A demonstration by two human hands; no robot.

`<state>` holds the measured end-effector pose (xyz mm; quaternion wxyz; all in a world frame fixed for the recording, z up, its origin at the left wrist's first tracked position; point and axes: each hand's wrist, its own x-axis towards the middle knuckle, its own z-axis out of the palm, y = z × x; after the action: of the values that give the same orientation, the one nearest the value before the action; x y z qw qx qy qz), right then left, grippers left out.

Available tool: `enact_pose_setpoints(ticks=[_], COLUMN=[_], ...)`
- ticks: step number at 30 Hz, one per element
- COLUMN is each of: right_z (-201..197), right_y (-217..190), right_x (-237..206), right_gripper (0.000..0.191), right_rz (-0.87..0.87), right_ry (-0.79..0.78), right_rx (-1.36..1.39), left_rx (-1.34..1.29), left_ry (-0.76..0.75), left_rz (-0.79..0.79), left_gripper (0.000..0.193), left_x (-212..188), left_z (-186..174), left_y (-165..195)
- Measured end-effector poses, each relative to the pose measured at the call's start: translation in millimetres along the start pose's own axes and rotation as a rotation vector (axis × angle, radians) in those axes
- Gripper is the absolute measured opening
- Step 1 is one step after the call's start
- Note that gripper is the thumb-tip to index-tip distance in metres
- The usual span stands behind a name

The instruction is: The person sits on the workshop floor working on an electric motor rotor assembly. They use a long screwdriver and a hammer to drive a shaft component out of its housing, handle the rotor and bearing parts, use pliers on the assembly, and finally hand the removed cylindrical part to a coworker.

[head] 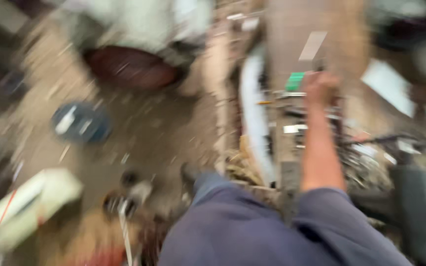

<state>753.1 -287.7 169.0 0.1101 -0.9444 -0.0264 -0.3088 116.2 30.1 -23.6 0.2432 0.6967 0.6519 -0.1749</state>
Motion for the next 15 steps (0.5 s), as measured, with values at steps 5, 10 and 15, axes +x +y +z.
enact_pose_setpoints(ticks=[5,10,15], right_z=[-9,-37,-67], right_y=[-117,-188,-202], right_x=[-105,-286,-334], right_gripper=[0.031,0.047,0.051], right_rz=[-0.268,0.583,0.214], right_ry=[-0.682,-1.602,-2.054], right_rx=[1.156,1.325,0.988], left_rx=[-0.026,-0.197,-0.183], left_ry=[-0.038,0.032,0.041], left_rz=[-0.058,0.043,0.042], left_gripper=[0.067,0.057,0.055], left_x=[-11,-11,-15], left_z=[6,1,-8], left_y=[-78,-94,-99])
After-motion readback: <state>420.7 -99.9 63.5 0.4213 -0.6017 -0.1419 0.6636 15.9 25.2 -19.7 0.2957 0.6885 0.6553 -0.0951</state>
